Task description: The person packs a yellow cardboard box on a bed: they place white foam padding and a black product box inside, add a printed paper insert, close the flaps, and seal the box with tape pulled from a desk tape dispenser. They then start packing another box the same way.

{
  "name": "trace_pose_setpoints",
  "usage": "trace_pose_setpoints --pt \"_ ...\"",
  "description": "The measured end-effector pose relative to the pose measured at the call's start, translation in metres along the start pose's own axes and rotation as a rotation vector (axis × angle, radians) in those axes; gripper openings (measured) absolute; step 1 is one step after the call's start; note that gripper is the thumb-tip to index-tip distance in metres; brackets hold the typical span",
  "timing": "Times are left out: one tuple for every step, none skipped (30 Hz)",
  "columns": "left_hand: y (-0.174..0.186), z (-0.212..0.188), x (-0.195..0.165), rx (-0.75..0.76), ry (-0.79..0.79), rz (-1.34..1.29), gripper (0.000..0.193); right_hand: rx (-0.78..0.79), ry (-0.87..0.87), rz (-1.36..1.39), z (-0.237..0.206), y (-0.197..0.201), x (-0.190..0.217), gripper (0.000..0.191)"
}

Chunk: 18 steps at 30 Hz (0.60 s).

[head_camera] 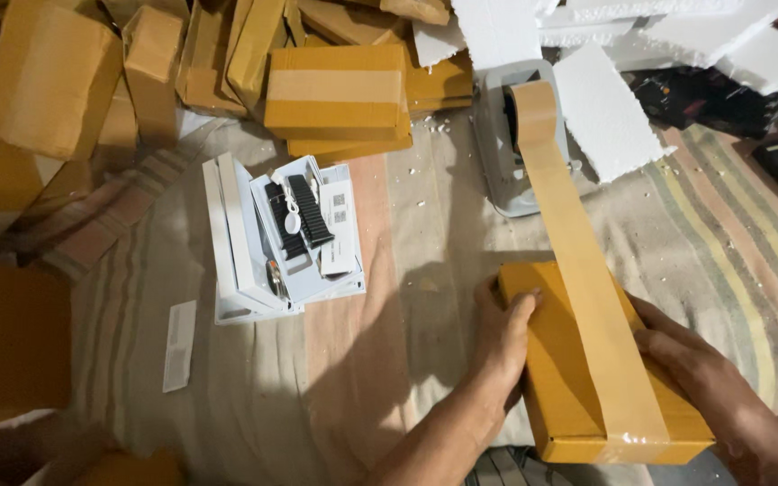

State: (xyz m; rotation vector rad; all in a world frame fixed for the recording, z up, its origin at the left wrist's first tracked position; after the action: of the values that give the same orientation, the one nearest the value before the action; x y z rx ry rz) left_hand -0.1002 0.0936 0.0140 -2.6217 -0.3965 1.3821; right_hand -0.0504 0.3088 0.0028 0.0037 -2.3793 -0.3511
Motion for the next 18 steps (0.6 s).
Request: trace_pose_setpoints --pt "0.000 0.001 0.002 0.000 0.016 0.002 0.064 -0.011 0.009 0.006 -0.001 0.001 0.000 0.065" --pt "0.000 0.004 0.005 0.003 0.029 0.003 0.065 -0.025 0.020 0.014 -0.002 0.002 0.000 0.066" --pt "0.000 0.006 0.008 0.005 0.039 0.002 0.065 -0.037 0.035 0.018 -0.003 0.003 0.002 0.066" --pt "-0.002 0.009 0.003 0.021 -0.048 -0.002 0.065 -0.043 0.035 0.035 -0.005 0.002 0.003 0.066" --pt "-0.004 0.012 -0.002 0.038 -0.135 -0.006 0.066 -0.050 0.034 0.052 -0.006 0.001 0.005 0.067" --pt "-0.005 0.014 -0.006 0.055 -0.221 -0.010 0.066 -0.059 0.033 0.069 -0.008 0.000 0.007 0.068" --pt "-0.006 0.015 -0.006 0.068 -0.267 0.030 0.066 -0.061 0.039 0.066 -0.010 -0.001 0.010 0.067" --pt "-0.008 0.018 -0.008 0.082 -0.314 0.071 0.066 -0.065 0.046 0.065 -0.012 -0.002 0.014 0.065" --pt "-0.010 0.019 -0.009 0.098 -0.361 0.113 0.067 -0.070 0.052 0.066 -0.014 -0.002 0.017 0.064" --pt "-0.011 0.020 -0.009 0.100 -0.378 0.125 0.068 -0.093 0.056 0.067 -0.017 -0.001 0.020 0.063" --pt "-0.012 0.021 -0.010 0.097 -0.395 0.134 0.070 -0.112 0.061 0.064 -0.020 0.002 0.022 0.062" --pt "-0.013 0.021 -0.011 0.096 -0.417 0.145 0.072 -0.131 0.070 0.064 -0.021 0.003 0.024 0.061" --pt "-0.015 0.022 -0.010 0.093 -0.394 0.155 0.075 -0.163 0.063 0.064 -0.021 0.005 0.025 0.060" --pt "-0.015 0.022 -0.008 0.089 -0.368 0.163 0.078 -0.194 0.053 0.062 -0.021 0.008 0.024 0.059" --pt "-0.016 0.021 -0.006 0.081 -0.338 0.171 0.081 -0.222 0.038 0.055 -0.021 0.011 0.022 0.058" --pt "-0.015 0.019 -0.007 0.069 -0.341 0.166 0.083 -0.193 0.060 0.073 -0.019 0.009 0.023 0.058" --pt "-0.015 0.017 -0.008 0.060 -0.348 0.166 0.085 -0.165 0.083 0.097 -0.017 0.007 0.024 0.059" --pt "-0.014 0.015 -0.010 0.052 -0.357 0.166 0.087 -0.137 0.110 0.121 -0.014 0.005 0.024 0.060"
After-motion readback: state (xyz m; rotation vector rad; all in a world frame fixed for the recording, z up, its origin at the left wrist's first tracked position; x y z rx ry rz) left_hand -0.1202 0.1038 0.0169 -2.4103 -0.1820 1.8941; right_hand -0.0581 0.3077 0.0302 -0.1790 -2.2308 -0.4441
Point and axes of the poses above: each hand's wrist, its own z-axis towards the middle knuckle, its own y-axis out of the back of the hand, x = y × z, the point moved 9 cm from there along z, towards the middle knuckle, and after that the axes turned 4 degrees about -x, right-handed, at the moved point
